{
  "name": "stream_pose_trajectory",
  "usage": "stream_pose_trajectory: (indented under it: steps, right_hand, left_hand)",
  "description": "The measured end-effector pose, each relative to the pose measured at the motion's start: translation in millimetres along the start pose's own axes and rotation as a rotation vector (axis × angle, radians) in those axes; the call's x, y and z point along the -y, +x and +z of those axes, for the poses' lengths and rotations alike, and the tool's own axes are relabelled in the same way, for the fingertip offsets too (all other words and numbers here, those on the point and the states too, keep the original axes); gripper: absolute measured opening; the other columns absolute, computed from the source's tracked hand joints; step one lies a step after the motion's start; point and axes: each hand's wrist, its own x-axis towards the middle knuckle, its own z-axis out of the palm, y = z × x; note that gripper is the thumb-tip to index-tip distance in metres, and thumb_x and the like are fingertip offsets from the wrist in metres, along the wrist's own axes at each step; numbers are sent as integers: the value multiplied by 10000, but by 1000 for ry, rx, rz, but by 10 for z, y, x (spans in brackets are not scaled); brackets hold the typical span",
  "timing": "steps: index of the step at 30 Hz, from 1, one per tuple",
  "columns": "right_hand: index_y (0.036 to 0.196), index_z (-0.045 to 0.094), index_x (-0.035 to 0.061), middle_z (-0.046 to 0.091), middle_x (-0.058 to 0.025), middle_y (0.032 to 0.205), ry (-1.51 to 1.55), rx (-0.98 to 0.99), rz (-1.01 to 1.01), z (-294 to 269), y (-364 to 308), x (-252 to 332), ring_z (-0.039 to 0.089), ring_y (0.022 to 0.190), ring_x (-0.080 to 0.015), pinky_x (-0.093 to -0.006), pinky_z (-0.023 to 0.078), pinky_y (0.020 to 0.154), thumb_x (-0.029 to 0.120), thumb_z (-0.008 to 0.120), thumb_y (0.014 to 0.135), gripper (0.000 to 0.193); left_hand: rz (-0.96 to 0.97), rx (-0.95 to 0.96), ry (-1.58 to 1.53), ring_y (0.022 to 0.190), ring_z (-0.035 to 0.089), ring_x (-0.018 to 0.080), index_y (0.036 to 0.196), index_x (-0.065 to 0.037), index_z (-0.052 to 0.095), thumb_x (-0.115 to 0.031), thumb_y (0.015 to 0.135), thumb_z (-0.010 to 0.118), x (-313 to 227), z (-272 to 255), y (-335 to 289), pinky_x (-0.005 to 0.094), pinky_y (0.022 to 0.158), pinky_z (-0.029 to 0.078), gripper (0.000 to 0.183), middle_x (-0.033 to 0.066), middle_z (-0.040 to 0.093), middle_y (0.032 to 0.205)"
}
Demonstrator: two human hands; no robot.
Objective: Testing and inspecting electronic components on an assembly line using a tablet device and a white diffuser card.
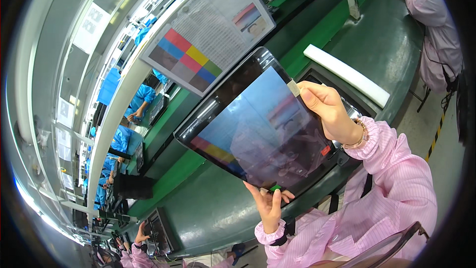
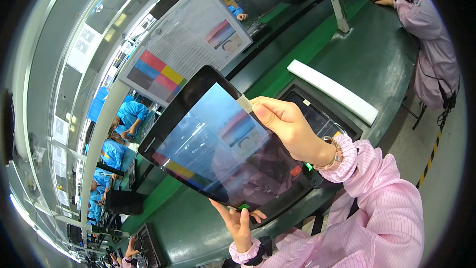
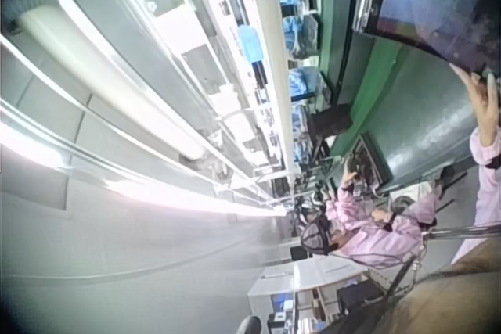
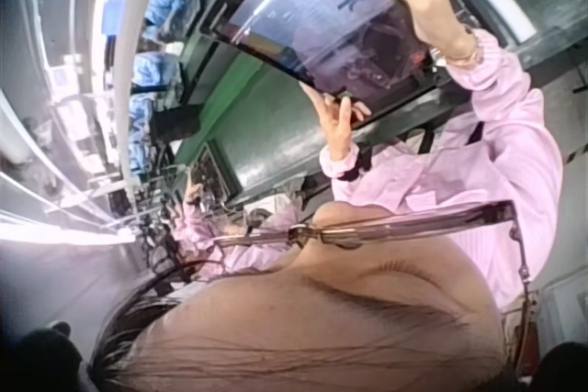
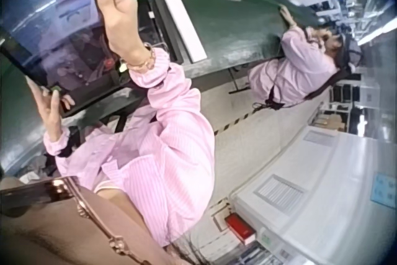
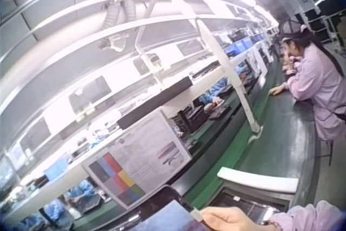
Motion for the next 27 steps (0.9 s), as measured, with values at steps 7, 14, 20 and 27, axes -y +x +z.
stream_pose_trajectory:
  steps: [7, 14, 20, 27]
  right_hand:
    - [1109, 584, -32, 612, -5, 985, 47, 0, 9, -13, 40, -63, 512, 922, -44, -214, 415, 835, 232, 432, 999, 325]
    - [1102, 588, -31, 613, -4, 981, 92, -20, 15, -7, 43, -69, 514, 908, -41, -210, 415, 827, 225, 437, 997, 315]
    - [1113, 587, -28, 613, -4, 984, 124, -27, 30, -1, 42, -81, 517, 905, -43, -211, 416, 826, 221, 441, 995, 311]
    - [1113, 582, -22, 614, -1, 989, 144, -18, 25, -32, 57, -130, 525, 905, -40, -208, 422, 824, 215, 442, 994, 300]
  left_hand:
    - [18, 13, 51, 614, 609, 262, 1439, -243, -216, 59, 903, 412, 4, -20, 32, 321, 553, 500, 879, 168, 463, 1067]
    - [16, -19, 19, 642, 610, 242, 1439, -211, -219, 58, 920, 407, -57, 60, 44, 300, 586, 492, 856, 171, 504, 1105]
    - [11, -5, 41, 637, 603, 228, 1440, -207, -215, 52, 921, 416, -61, 52, 50, 299, 590, 493, 857, 197, 509, 1115]
    - [11, -25, 43, 620, 597, 222, 1445, -200, -201, 54, 918, 424, -50, 41, 60, 302, 582, 496, 856, 185, 521, 1071]
